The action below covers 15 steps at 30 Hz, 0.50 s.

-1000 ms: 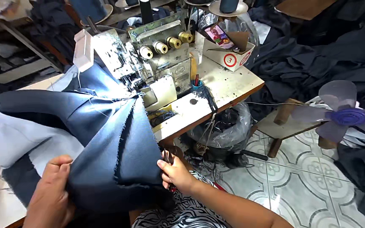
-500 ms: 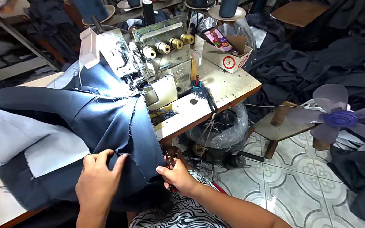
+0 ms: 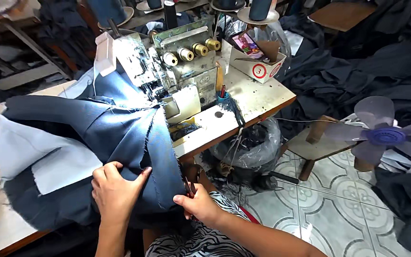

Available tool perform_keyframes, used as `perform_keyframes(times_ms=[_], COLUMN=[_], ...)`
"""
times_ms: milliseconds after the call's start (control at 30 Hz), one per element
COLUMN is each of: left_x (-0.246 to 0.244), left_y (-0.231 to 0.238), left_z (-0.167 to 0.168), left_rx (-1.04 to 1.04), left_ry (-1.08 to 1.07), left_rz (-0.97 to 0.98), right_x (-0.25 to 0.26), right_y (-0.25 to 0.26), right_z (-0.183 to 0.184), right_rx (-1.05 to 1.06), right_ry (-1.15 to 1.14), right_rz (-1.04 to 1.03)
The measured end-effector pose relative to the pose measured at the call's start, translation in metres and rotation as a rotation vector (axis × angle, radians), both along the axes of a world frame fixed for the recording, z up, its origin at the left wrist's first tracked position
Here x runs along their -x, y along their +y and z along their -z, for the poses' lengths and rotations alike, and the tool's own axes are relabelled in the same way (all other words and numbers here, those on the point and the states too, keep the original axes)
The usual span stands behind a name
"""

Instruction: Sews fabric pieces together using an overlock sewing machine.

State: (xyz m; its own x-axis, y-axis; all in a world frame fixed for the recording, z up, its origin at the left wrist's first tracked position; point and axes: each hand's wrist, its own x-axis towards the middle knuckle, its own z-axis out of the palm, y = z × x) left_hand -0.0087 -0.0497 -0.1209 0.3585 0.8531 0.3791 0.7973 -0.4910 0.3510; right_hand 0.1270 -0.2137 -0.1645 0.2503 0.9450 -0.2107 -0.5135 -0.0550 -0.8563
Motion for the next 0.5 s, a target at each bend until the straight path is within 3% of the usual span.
perform_keyframes(times_ms=[233, 367, 500], left_x=[0.004, -0.004, -0.022], left_y=[0.025, 0.011, 0.009], left_z=[-0.001, -0.014, -0.011], left_rx=[0.021, 0.104, 0.083], left_ry=[-0.025, -0.119, -0.088], left_rz=[0.032, 0.074, -0.056], right_x=[0.003, 0.003, 0.008], right_y=[-0.005, -0.006, -0.005], right_z=[0.002, -0.001, -0.004], right_rx=[-0.018, -0.019, -0.041], right_ry=[-0.020, -0.025, -0.026], right_rz=[-0.034, -0.043, -0.058])
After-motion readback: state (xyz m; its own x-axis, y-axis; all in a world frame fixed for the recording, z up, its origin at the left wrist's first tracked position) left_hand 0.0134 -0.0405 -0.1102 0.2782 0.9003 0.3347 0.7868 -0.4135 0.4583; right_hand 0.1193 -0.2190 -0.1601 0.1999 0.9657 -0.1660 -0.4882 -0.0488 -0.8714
